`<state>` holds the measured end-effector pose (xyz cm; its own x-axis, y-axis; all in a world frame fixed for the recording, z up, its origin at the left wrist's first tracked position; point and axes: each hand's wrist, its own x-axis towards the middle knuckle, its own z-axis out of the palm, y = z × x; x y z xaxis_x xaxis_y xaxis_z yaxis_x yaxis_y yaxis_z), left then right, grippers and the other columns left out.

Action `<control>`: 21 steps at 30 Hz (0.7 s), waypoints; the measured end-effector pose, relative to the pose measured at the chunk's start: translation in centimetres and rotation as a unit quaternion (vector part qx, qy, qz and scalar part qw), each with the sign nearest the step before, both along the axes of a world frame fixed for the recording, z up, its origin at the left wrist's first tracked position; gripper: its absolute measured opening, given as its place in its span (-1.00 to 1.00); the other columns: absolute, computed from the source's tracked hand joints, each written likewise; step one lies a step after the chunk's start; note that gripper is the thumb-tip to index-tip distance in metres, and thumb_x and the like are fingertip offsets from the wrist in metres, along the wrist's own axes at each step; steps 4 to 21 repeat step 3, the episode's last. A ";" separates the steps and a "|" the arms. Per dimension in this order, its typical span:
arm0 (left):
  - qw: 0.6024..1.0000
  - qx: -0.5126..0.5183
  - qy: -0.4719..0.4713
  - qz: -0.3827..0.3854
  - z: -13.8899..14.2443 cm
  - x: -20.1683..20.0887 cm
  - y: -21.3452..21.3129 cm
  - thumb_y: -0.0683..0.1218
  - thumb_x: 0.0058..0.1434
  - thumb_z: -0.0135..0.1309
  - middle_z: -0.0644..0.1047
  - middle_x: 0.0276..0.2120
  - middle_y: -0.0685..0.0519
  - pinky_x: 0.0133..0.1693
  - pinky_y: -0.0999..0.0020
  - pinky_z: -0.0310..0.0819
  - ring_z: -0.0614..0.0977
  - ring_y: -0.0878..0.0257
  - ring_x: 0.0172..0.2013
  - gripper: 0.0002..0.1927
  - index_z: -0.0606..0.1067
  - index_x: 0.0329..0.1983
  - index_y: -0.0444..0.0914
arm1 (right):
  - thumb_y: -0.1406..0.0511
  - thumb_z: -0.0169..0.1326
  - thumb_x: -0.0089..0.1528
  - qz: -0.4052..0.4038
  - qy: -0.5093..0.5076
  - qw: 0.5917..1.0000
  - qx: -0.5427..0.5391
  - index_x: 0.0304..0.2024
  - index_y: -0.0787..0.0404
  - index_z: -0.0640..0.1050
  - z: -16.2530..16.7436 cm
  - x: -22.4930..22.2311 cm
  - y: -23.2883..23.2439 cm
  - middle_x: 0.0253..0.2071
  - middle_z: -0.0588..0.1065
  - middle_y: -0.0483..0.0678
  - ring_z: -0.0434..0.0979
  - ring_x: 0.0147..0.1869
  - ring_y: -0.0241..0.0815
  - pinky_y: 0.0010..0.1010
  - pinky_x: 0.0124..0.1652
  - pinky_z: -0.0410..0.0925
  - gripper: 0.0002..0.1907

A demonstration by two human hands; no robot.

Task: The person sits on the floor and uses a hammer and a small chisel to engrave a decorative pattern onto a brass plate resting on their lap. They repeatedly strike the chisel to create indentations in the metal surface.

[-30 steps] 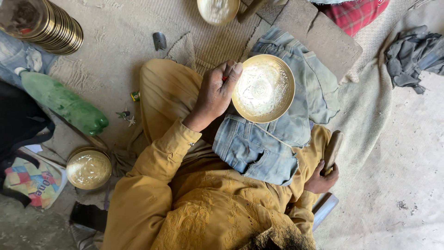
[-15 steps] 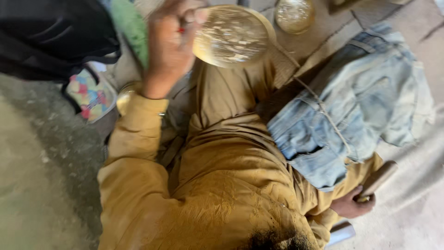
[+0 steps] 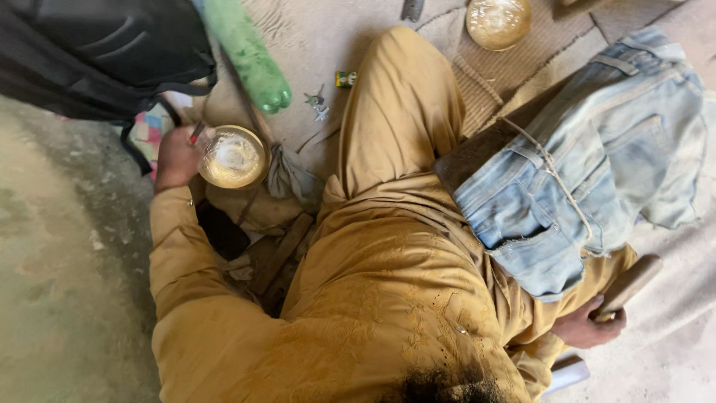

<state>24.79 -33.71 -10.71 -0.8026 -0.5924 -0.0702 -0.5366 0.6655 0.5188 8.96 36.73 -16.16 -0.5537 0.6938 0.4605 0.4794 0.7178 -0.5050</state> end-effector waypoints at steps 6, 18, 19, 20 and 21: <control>0.997 -0.074 0.021 0.012 -2.7 -0.5 0.8 -0.04 0.22 0.27 0.60 -0.14 -0.20 -0.08 0.06 0.45 0.61 -0.13 -0.12 -0.65 0.62 0.04 -0.24 | 0.06 0.22 0.30 -0.016 -0.038 0.997 -0.063 0.19 -0.03 0.51 -0.1 -0.1 0.6 0.03 0.57 -0.18 0.59 0.08 -0.17 -0.19 -0.03 0.48 -0.56; 0.997 -0.074 0.021 0.012 -2.7 -0.5 0.8 -0.04 0.22 0.27 0.60 -0.14 -0.20 -0.08 0.06 0.45 0.61 -0.13 -0.12 -0.65 0.62 0.04 -0.24 | 0.06 0.22 0.30 -0.016 -0.038 0.997 -0.063 0.19 -0.03 0.51 -0.1 -0.1 0.6 0.03 0.57 -0.18 0.59 0.08 -0.17 -0.19 -0.03 0.48 -0.56; 0.997 -0.074 0.021 0.012 -2.7 -0.5 0.8 -0.04 0.22 0.27 0.60 -0.14 -0.20 -0.08 0.06 0.45 0.61 -0.13 -0.12 -0.65 0.62 0.04 -0.24 | 0.06 0.22 0.30 -0.016 -0.038 0.997 -0.063 0.19 -0.03 0.51 -0.1 -0.1 0.6 0.03 0.57 -0.18 0.59 0.08 -0.17 -0.19 -0.03 0.48 -0.56; 0.997 -0.074 0.021 0.012 -2.7 -0.5 0.8 -0.04 0.22 0.27 0.60 -0.14 -0.20 -0.08 0.06 0.45 0.61 -0.13 -0.12 -0.65 0.62 0.04 -0.24 | 0.06 0.22 0.30 -0.016 -0.038 0.997 -0.063 0.19 -0.03 0.51 -0.1 -0.1 0.6 0.03 0.57 -0.18 0.59 0.08 -0.17 -0.19 -0.03 0.48 -0.56; 0.997 -0.074 0.021 0.012 -2.7 -0.5 0.8 -0.04 0.22 0.27 0.60 -0.14 -0.20 -0.08 0.06 0.45 0.61 -0.13 -0.12 -0.65 0.62 0.04 -0.24 | 0.06 0.22 0.30 -0.016 -0.038 0.997 -0.063 0.19 -0.03 0.51 -0.1 -0.1 0.6 0.03 0.57 -0.18 0.59 0.08 -0.17 -0.19 -0.03 0.48 -0.56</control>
